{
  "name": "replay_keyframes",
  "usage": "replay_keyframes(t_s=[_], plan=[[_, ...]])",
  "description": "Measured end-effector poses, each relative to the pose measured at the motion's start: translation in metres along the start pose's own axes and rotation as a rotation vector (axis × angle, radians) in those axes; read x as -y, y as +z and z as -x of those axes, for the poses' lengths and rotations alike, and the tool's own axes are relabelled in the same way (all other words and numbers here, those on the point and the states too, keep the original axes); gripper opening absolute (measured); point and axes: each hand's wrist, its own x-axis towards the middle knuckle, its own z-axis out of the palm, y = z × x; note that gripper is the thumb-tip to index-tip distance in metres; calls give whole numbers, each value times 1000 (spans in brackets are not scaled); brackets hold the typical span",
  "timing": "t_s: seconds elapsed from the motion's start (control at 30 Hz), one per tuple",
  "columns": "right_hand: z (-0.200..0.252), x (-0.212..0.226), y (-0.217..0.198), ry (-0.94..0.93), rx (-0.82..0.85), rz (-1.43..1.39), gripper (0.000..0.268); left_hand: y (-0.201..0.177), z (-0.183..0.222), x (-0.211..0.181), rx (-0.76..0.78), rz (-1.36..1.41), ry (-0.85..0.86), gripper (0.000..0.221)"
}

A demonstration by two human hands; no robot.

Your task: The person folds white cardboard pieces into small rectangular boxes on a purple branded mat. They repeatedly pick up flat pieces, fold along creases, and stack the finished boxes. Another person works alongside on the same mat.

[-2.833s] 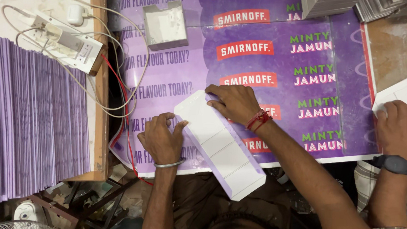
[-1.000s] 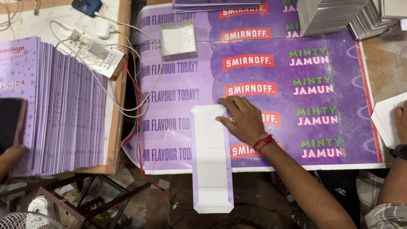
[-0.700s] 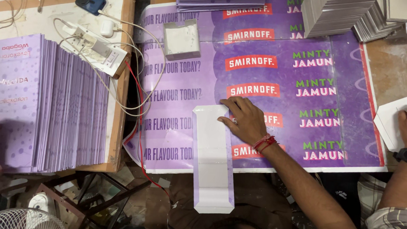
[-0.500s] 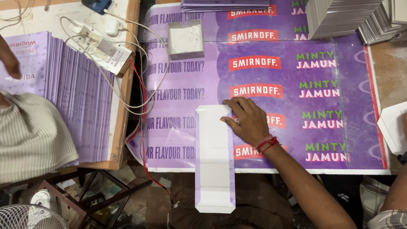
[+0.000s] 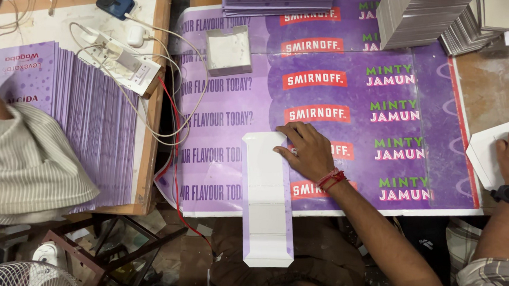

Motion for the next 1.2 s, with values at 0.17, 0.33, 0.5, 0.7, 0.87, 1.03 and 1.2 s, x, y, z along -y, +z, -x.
replay_keyframes(t_s=[0.17, 0.33, 0.5, 0.7, 0.87, 1.03, 1.2], plan=[[-1, 1, -2, -11, -15, 9, 47, 21, 45, -4, -160, 28, 9, 44], [-2, 1, -1, 11, 4, 9, 46, 24, 120, -39, -637, -5, 385, 41], [-1, 2, 0, 17, 16, 19, 47, 47, 204, -116, -590, -84, 704, 27], [1, 5, -6, -5, -82, -26, 53, 158, 210, -239, -274, 506, 898, 24], [13, 2, -6, 43, -78, 30, 45, 180, 169, -297, 64, 350, 792, 41], [16, -3, 0, 53, -67, 44, 45, 180, 153, -310, 148, 233, 816, 55], [14, -5, 1, 47, -61, 54, 45, 189, 152, -304, 57, 311, 848, 56]])
